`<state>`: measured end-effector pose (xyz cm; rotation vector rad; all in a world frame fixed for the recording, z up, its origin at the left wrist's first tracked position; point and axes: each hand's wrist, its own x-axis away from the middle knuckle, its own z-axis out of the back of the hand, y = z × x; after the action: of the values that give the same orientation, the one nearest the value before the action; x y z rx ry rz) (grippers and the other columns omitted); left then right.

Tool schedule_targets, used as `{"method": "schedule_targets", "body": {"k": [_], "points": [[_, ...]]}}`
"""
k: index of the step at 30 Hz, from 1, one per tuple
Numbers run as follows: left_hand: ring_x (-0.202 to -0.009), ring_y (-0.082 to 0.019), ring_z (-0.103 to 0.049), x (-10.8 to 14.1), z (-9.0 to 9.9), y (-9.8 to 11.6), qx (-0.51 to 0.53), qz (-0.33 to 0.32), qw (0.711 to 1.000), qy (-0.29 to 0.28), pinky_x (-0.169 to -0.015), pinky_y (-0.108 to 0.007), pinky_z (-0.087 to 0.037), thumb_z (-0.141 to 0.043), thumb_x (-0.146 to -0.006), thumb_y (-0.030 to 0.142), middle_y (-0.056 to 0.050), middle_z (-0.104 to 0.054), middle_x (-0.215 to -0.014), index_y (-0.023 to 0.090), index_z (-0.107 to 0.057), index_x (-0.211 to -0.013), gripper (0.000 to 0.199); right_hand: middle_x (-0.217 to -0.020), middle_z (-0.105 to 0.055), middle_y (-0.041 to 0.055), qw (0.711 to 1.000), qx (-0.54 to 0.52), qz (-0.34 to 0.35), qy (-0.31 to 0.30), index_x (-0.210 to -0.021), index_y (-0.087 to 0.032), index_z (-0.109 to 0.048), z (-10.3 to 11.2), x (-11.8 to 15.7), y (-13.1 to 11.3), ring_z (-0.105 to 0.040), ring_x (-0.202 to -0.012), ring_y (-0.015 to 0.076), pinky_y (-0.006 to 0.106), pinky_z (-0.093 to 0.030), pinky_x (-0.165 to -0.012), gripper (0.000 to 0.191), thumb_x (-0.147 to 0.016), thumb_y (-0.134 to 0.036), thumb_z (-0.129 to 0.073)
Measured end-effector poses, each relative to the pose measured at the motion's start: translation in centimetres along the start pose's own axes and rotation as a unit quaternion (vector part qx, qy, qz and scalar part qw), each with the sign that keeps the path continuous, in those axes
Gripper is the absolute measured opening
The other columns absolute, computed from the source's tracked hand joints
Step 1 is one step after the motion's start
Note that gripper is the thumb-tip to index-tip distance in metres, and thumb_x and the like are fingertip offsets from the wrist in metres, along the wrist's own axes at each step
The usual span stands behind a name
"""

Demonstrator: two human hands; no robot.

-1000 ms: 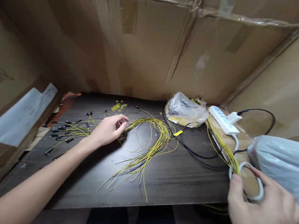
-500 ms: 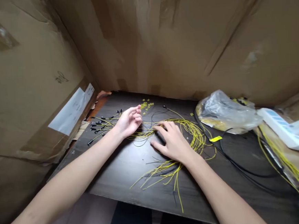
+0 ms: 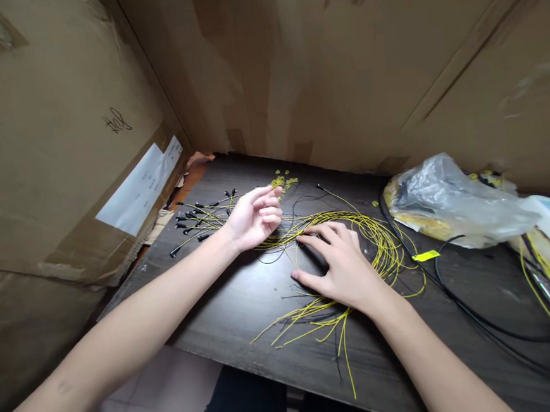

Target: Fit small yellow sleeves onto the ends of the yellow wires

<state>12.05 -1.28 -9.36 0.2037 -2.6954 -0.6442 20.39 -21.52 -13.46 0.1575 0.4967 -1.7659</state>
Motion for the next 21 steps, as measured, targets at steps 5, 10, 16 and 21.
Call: {"method": "schedule_targets", "body": {"k": [5, 10, 16, 21], "points": [[-0.042, -0.003, -0.037, 0.5, 0.3, 1.1, 0.167, 0.015, 0.986, -0.011, -0.041, -0.011, -0.033, -0.041, -0.103, 0.02, 0.004, -0.038, -0.058, 0.009, -0.06, -0.089, 0.026, -0.116, -0.071, 0.0079, 1.0, 0.011, 0.01, 0.019, -0.109, -0.025, -0.073, -0.1, 0.1, 0.3, -0.055, -0.111, 0.0302, 0.047, -0.041, -0.091, 0.025, -0.096, -0.043, -0.061], [-0.042, -0.003, -0.035, 0.2, 0.2, 0.6, 0.115, -0.025, 0.993, 0.002, -0.041, -0.011, -0.032, -0.036, -0.103, 0.018, 0.004, -0.036, -0.059, 0.01, -0.061, -0.085, 0.032, -0.109, -0.072, 0.0071, 0.999, 0.004, 0.005, 0.032, -0.103, -0.024, -0.072, 0.0, 0.2, 0.9, -0.056, -0.107, 0.0287, 0.046, -0.04, -0.089, 0.021, -0.098, -0.039, -0.058], [-0.043, -0.004, -0.034, -0.2, -0.2, 0.2, -0.195, -0.136, 0.971, -0.005, -0.039, -0.012, -0.024, -0.048, -0.098, 0.011, 0.002, -0.047, -0.059, 0.01, -0.064, -0.08, 0.024, -0.109, -0.071, 0.0077, 0.999, 0.016, -0.01, 0.044, -0.107, -0.023, -0.07, 0.0, 0.1, 1.2, -0.056, -0.107, 0.0281, 0.045, -0.04, -0.087, 0.018, -0.097, -0.03, -0.056], [-0.042, -0.004, -0.034, 0.4, -0.2, 1.3, 0.02, -0.063, 0.998, 0.01, -0.039, -0.013, -0.029, -0.035, -0.103, 0.024, 0.003, -0.042, -0.06, 0.009, -0.06, -0.084, 0.034, -0.108, -0.071, 0.0073, 0.998, 0.023, -0.018, 0.049, -0.106, -0.023, -0.069, -0.1, 0.2, 1.4, -0.056, -0.105, 0.0276, 0.043, -0.04, -0.085, 0.017, -0.096, -0.025, -0.055]]}}
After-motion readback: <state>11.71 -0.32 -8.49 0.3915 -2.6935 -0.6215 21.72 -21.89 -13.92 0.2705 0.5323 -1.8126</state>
